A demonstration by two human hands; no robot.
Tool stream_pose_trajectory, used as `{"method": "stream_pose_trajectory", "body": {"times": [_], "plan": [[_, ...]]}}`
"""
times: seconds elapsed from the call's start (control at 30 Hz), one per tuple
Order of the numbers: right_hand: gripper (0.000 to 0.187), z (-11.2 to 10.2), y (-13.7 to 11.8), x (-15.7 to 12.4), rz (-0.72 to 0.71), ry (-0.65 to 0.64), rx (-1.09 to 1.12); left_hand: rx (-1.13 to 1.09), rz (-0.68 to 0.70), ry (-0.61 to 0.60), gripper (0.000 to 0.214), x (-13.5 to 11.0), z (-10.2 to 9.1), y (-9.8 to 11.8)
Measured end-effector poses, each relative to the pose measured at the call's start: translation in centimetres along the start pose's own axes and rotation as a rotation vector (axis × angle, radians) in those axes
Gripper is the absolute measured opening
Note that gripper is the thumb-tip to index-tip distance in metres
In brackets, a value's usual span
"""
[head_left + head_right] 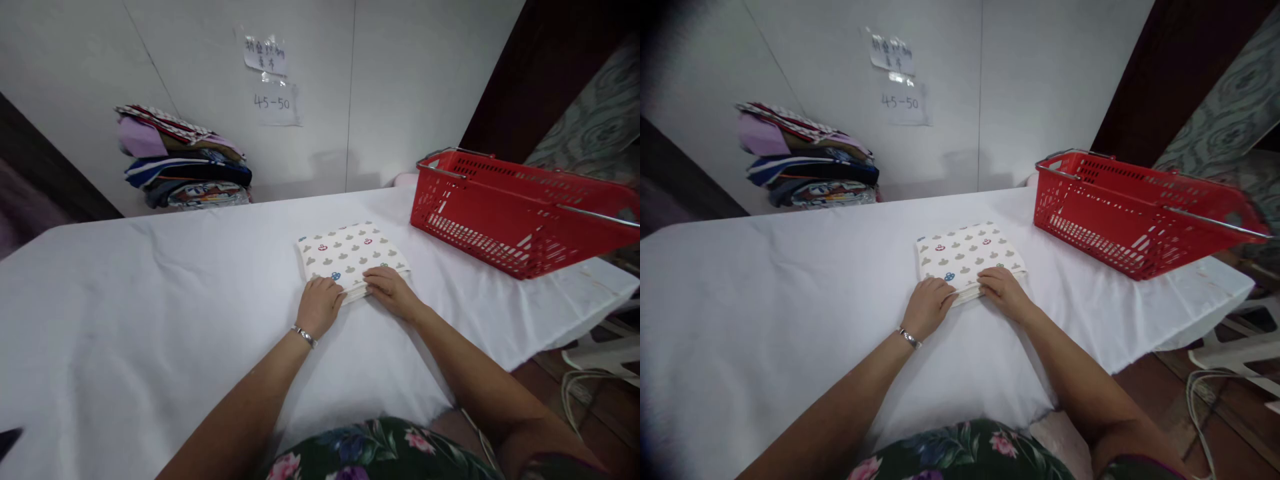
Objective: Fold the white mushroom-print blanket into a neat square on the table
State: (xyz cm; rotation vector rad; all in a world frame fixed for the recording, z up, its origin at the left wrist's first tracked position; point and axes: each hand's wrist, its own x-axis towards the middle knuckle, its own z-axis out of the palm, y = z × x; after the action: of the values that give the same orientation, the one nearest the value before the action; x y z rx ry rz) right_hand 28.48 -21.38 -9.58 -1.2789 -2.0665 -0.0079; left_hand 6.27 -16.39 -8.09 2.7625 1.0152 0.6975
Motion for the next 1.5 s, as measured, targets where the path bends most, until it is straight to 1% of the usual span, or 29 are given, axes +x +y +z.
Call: {"method": "stream_pose_trajectory", "body": {"times": [0.13, 0.33, 0.5, 0.63, 0.8, 0.97, 1.1, 1.3, 1.5], "plan": [[0.025, 0.09, -0.04, -0.02, -0.009, 0.016, -0.004, 0.012, -0.030, 0.002, 0.020, 0.17, 0.09, 0.14], [0.029, 0.39, -0.02, -0.01, -0.013, 0.021, -0.025, -0.143, -0.131, 0.040, 0.020, 0.21, 0.25, 0.09], [0.024, 0.70, -0.01, 0.21, -0.008, 0.040, -0.040, -0.127, -0.081, 0.044, 0.019, 0.20, 0.34, 0.06], [0.019, 0.57, -0.26, 0.34, 0.009, 0.054, -0.029, -0.078, -0.045, 0.018, 0.021, 0.24, 0.25, 0.04], [0.018, 0.32, -0.40, 0.19, 0.005, 0.027, -0.024, -0.026, -0.011, -0.008, 0.022, 0.19, 0.14, 0.06], [0.018, 0.20, -0.34, 0.04, 0.005, 0.002, -0.024, -0.042, 0.020, -0.006, 0.015, -0.06, 0.13, -0.12], [0.021, 0.00, -0.24, -0.10, -0.013, -0.013, -0.012, -0.030, 0.026, -0.018, 0.009, -0.11, 0.04, -0.28], [0.029, 0.05, 0.02, -0.28, -0.043, -0.002, -0.010, 0.023, 0.024, -0.017, 0.016, 0.09, 0.04, -0.18], [0.031, 0.19, -0.12, -0.09, -0.028, -0.012, -0.029, -0.014, -0.035, 0.004, 0.012, 0.08, 0.27, -0.15]]}}
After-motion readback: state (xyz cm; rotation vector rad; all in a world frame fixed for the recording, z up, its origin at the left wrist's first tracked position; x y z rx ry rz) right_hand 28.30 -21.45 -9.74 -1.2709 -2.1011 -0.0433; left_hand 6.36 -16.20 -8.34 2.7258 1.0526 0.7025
